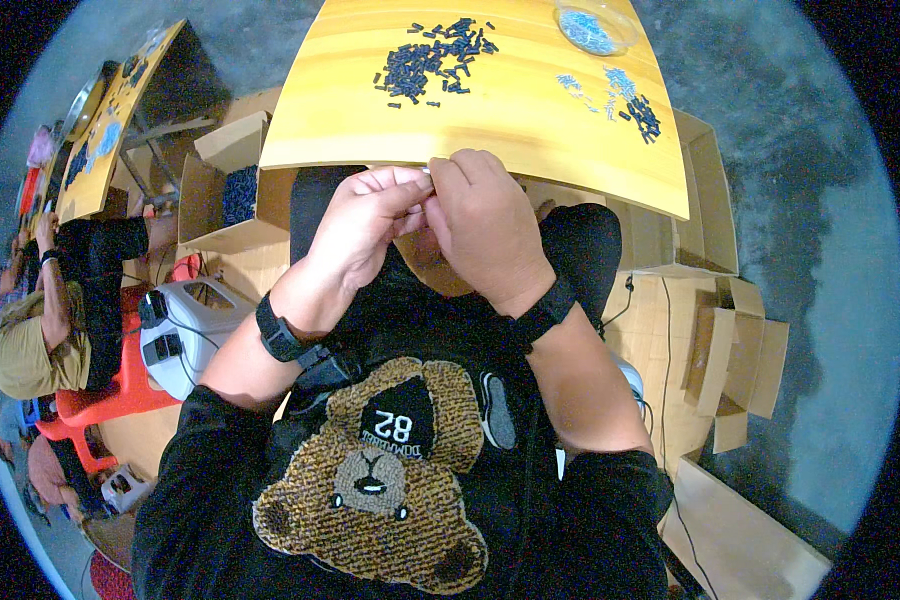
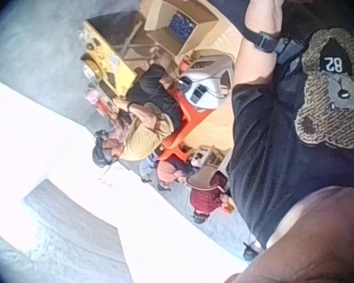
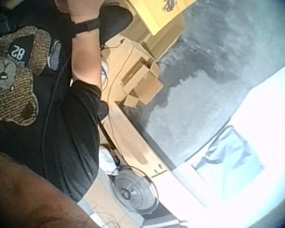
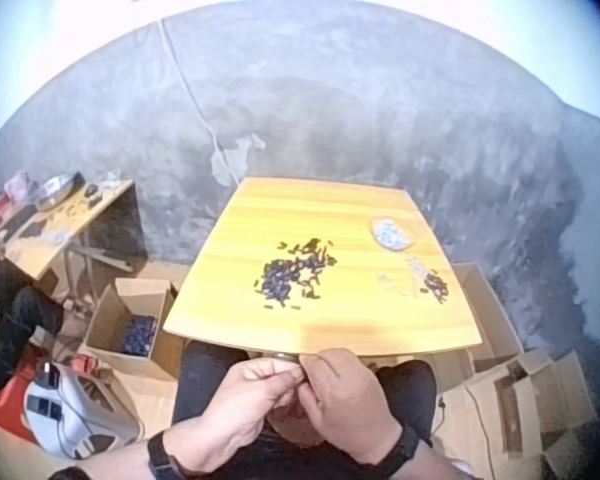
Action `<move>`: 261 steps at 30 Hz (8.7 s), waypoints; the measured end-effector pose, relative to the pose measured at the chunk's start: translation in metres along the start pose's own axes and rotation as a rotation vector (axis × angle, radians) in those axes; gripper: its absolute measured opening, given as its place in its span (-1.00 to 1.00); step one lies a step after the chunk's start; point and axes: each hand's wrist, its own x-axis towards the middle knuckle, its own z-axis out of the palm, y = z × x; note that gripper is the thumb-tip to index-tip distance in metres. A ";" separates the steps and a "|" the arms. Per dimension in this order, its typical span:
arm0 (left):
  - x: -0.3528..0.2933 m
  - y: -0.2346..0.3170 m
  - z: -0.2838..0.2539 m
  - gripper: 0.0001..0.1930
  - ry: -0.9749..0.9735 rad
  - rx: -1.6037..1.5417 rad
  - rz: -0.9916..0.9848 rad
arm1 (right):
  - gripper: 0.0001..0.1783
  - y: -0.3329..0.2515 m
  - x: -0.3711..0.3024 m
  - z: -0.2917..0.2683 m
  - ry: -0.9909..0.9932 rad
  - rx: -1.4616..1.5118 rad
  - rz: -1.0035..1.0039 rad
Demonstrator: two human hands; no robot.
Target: Assembling small black plastic components by hand at a table.
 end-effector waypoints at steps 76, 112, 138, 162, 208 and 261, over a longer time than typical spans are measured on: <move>0.068 -0.057 -0.008 -0.88 0.293 -0.256 -0.202 | -0.89 0.056 -0.004 0.049 -0.091 0.090 0.237; 0.044 0.099 -0.167 -0.75 0.600 -0.012 0.372 | -0.88 0.080 -0.042 0.018 -0.440 0.254 0.436; 0.098 0.008 -0.073 -0.81 0.140 0.318 0.370 | -0.69 0.101 0.008 0.004 -0.282 0.013 0.468; 0.102 0.020 -0.076 -0.81 0.100 0.242 0.277 | -0.80 0.133 0.013 -0.004 -0.335 0.462 0.753; 0.101 0.019 -0.080 -0.82 0.082 0.212 0.295 | -0.84 0.180 0.167 0.044 -0.241 0.090 0.447; 0.102 0.020 -0.078 -0.81 0.058 0.261 0.288 | -0.89 0.110 0.083 0.033 -0.166 0.686 0.789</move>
